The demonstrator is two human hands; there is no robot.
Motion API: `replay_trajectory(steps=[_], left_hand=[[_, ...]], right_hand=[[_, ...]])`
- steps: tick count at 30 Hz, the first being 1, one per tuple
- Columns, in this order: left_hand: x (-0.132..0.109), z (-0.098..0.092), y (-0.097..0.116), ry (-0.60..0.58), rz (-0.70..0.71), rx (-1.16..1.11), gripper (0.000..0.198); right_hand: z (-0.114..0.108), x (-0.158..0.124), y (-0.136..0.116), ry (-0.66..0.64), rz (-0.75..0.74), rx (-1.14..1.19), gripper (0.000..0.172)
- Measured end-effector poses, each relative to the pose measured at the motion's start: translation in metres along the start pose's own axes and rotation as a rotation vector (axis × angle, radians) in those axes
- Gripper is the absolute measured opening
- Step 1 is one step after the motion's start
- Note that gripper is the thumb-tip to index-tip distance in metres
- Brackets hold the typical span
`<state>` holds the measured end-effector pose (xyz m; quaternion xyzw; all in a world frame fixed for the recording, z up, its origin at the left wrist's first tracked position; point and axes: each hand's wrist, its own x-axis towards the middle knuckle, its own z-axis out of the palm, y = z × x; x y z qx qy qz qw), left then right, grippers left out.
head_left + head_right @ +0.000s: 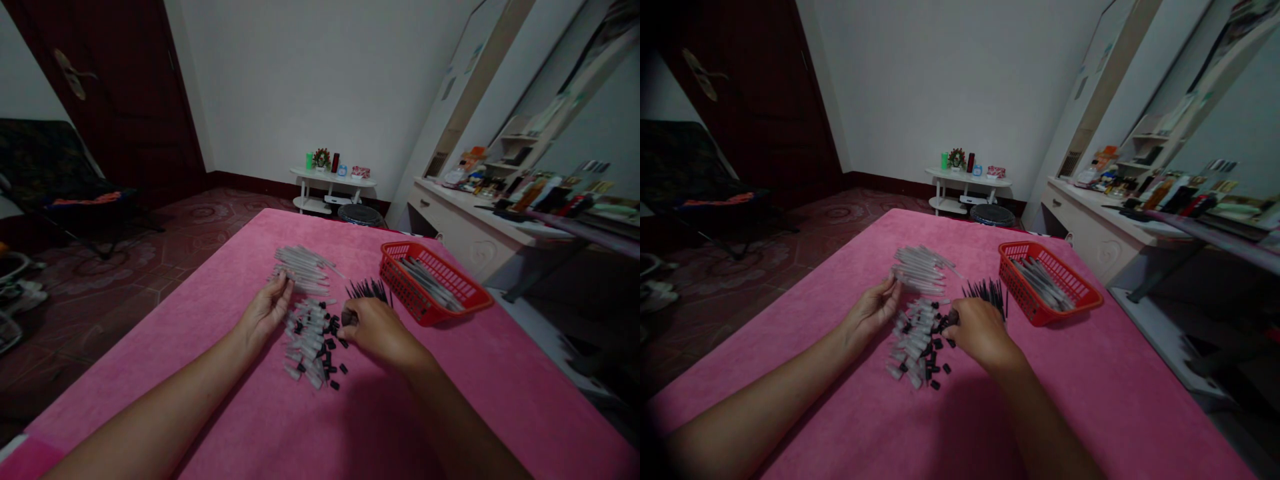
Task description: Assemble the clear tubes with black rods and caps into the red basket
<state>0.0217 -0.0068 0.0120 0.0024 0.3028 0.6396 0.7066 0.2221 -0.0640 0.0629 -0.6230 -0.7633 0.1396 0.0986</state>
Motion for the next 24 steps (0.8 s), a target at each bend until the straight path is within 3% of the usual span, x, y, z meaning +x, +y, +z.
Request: replay_trajectory(steps=[4, 10, 13, 18, 21, 24], left_hand=[[-0.002, 0.002, 0.002, -0.004, -0.007, -0.055, 0.021], [-0.002, -0.002, -0.003, -0.102, 0.040, 0.082, 0.021], [-0.001, -0.008, -0.008, -0.207, 0.078, 0.173, 0.016], [-0.001, -0.013, -0.014, -0.342, 0.080, 0.293, 0.007], [-0.002, -0.012, -0.014, -0.354, 0.090, 0.329, 0.011], [-0.003, -0.011, -0.014, -0.339, 0.101, 0.346, 0.017]], right_hand=[[0.009, -0.001, 0.000, -0.112, 0.024, -0.143, 0.012], [0.010, -0.005, -0.001, -0.108, -0.020, -0.197, 0.015], [0.003, -0.004, 0.000, -0.036, -0.049, -0.020, 0.015], [0.004, 0.003, -0.002, 0.289, -0.210, 0.381, 0.024], [0.012, 0.007, -0.004, 0.371, -0.175, 0.544, 0.023], [0.018, 0.009, -0.005, 0.374, -0.080, 0.740, 0.020]])
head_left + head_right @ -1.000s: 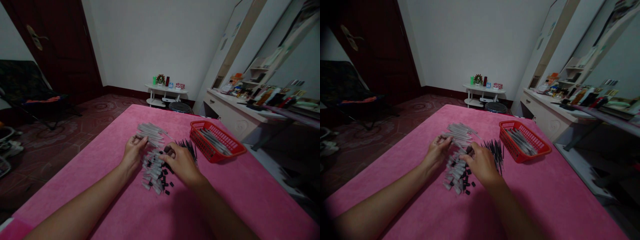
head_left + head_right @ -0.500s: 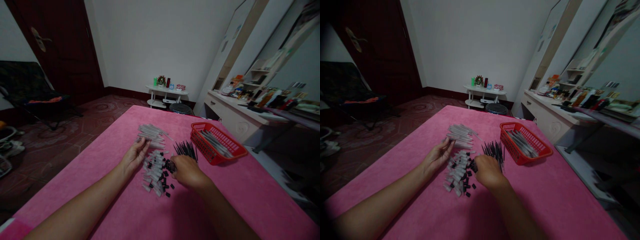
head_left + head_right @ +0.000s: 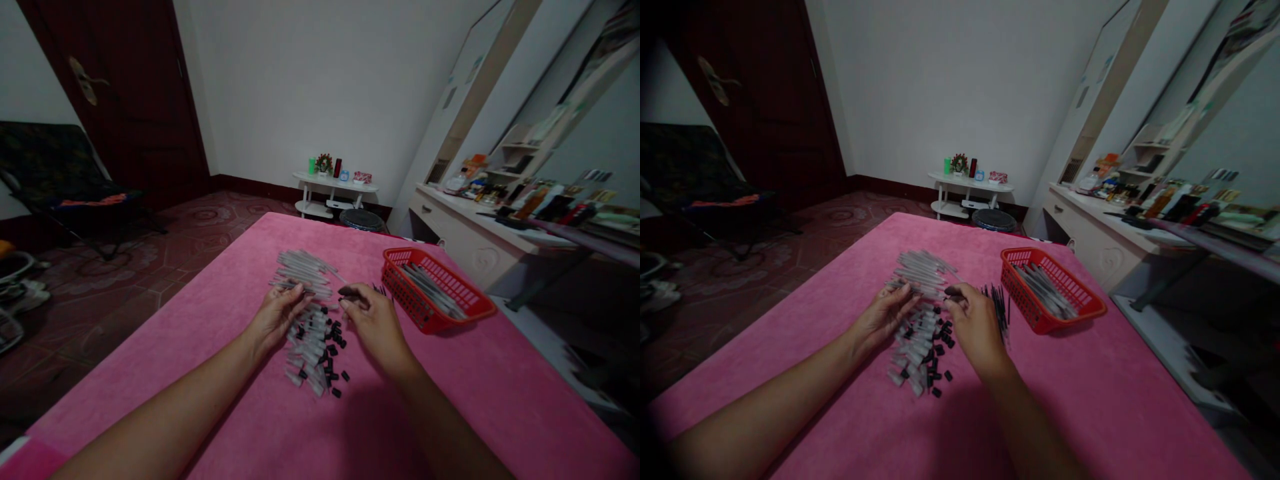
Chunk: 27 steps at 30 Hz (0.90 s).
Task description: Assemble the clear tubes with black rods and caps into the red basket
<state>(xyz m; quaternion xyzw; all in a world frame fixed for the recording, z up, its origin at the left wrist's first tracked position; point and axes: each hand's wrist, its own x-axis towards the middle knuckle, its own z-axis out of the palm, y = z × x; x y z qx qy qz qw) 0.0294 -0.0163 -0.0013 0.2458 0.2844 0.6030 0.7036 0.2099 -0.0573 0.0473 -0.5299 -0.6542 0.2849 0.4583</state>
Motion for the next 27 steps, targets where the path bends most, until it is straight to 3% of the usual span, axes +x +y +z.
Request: replay_trajectory(steps=[4, 12, 27], left_hand=[[0.0007, -0.0011, -0.0003, -0.003, 0.003, 0.004, 0.021], [-0.0026, 0.0000, -0.0009, -0.087, 0.026, 0.056, 0.025], [-0.0028, 0.0015, -0.0005, -0.049, 0.055, 0.079, 0.033]], right_hand=[[0.0013, 0.0011, 0.0026, 0.044, 0.034, 0.099, 0.016], [-0.0004, 0.0007, -0.0022, 0.048, -0.042, -0.032, 0.008], [-0.0017, 0.0001, -0.0015, 0.040, -0.100, -0.153, 0.007]])
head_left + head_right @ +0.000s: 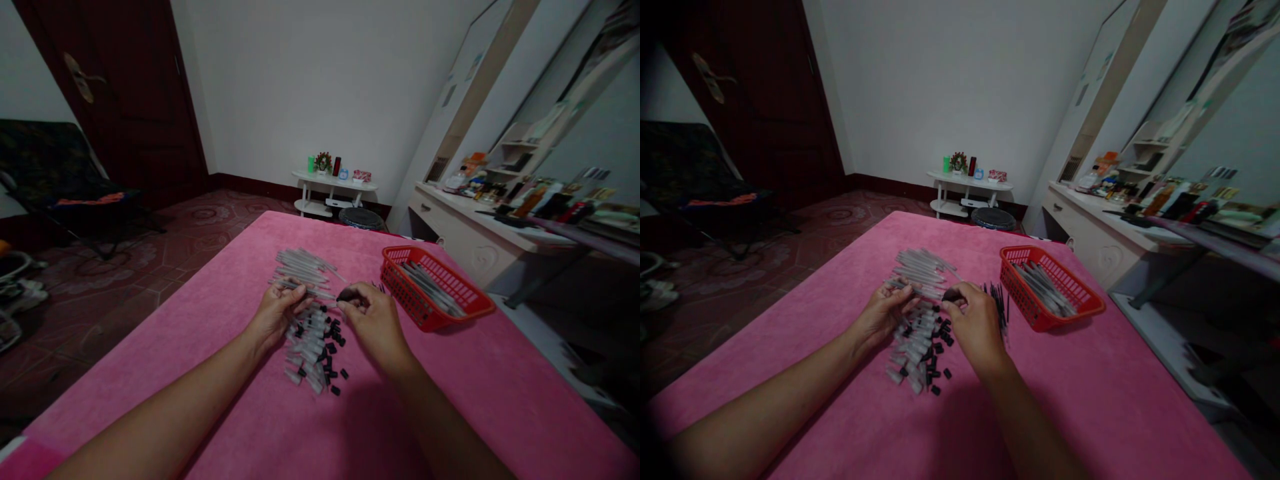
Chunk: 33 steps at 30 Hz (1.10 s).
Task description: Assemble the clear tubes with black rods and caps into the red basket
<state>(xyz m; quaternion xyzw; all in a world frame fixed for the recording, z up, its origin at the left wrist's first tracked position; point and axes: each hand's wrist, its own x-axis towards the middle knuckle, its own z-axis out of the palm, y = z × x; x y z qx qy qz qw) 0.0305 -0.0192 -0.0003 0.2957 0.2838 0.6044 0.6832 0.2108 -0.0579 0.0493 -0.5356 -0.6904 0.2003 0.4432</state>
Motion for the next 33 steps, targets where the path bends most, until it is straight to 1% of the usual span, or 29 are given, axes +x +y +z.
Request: replay_trajectory(steps=[6, 9, 11, 14, 17, 21, 24, 26, 30, 33], left_hand=[[-0.002, 0.002, 0.000, -0.003, -0.007, 0.026, 0.033], [-0.003, 0.004, 0.001, 0.007, -0.002, 0.040, 0.033], [-0.004, 0.005, 0.001, 0.008, 0.009, 0.041, 0.034], [-0.005, 0.005, 0.001, -0.026, 0.015, 0.033, 0.038], [-0.005, 0.005, 0.000, -0.046, 0.019, 0.030, 0.039], [-0.004, 0.003, -0.001, -0.030, 0.025, 0.032, 0.038], [-0.004, 0.002, -0.001, -0.032, 0.020, 0.038, 0.038], [-0.005, 0.003, -0.001, -0.045, 0.023, 0.044, 0.037], [-0.007, 0.005, 0.000, -0.086, 0.042, 0.062, 0.038], [-0.007, 0.006, -0.001, -0.086, 0.047, 0.067, 0.036]], right_hand=[[-0.002, -0.001, -0.004, 0.004, -0.062, -0.136, 0.007], [-0.001, -0.001, -0.002, 0.007, -0.059, -0.141, 0.006], [0.001, -0.002, 0.001, 0.020, -0.016, -0.096, 0.007], [0.004, -0.001, 0.005, 0.045, 0.069, 0.020, 0.008], [0.006, 0.000, 0.008, 0.027, 0.118, 0.134, 0.007], [0.006, 0.001, 0.009, -0.001, 0.121, 0.164, 0.009], [0.006, 0.000, 0.009, 0.016, 0.101, 0.131, 0.008], [0.007, 0.000, 0.009, 0.027, 0.113, 0.159, 0.008], [0.007, 0.000, 0.008, -0.039, 0.199, 0.341, 0.007], [0.008, 0.001, 0.007, -0.076, 0.244, 0.423, 0.012]])
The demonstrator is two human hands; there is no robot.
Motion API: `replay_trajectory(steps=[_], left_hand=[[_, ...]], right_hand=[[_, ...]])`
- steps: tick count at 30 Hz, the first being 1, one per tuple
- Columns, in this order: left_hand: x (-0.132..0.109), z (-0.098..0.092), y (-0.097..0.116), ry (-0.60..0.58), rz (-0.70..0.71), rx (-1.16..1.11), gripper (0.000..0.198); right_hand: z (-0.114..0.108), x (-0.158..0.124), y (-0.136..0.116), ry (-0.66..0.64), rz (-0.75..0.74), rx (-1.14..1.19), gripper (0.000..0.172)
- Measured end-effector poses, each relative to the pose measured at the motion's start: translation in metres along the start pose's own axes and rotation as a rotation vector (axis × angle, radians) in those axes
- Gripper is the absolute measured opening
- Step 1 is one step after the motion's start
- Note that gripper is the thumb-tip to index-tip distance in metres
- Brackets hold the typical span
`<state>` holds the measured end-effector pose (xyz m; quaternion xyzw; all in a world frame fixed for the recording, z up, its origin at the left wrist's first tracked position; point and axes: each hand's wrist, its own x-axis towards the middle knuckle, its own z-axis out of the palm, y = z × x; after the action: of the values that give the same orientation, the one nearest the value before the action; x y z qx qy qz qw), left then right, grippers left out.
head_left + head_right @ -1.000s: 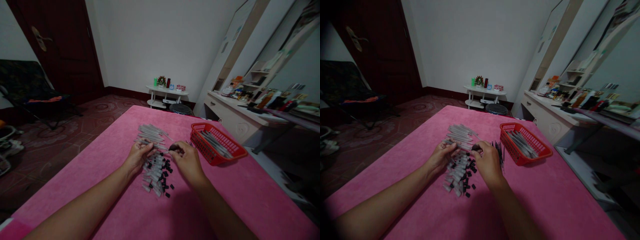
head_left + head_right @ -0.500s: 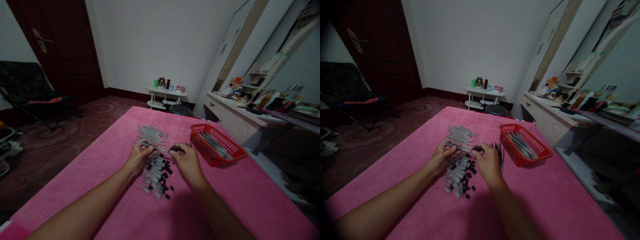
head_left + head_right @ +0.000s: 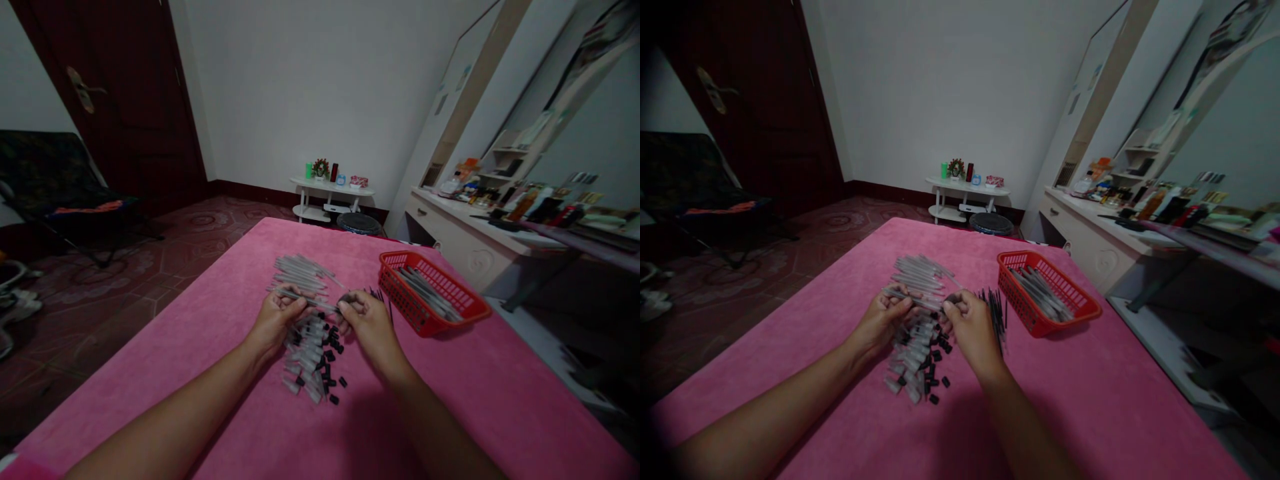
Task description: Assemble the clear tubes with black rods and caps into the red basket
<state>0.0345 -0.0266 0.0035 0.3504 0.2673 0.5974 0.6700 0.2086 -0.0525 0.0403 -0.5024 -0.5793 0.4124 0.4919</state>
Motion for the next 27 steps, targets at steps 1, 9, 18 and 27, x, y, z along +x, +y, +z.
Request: replay_trajectory(steps=[1, 9, 18, 27], left_hand=[[0.0003, -0.0001, -0.0003, 0.012, 0.004, -0.004, 0.036], [0.0005, -0.0013, -0.0027, 0.011, 0.023, -0.001, 0.039], [0.0050, -0.0049, -0.0044, 0.053, 0.054, -0.042, 0.037], [0.0031, -0.0035, -0.0036, 0.023, 0.056, -0.031, 0.036]], right_hand=[[0.0004, 0.0002, 0.0000, -0.001, -0.005, 0.009, 0.013], [0.0022, -0.0037, 0.0047, 0.010, -0.034, -0.299, 0.022], [-0.0006, -0.0050, 0.0014, 0.040, -0.156, -0.436, 0.020], [0.0008, -0.0056, -0.0006, 0.027, -0.155, -0.485, 0.028]])
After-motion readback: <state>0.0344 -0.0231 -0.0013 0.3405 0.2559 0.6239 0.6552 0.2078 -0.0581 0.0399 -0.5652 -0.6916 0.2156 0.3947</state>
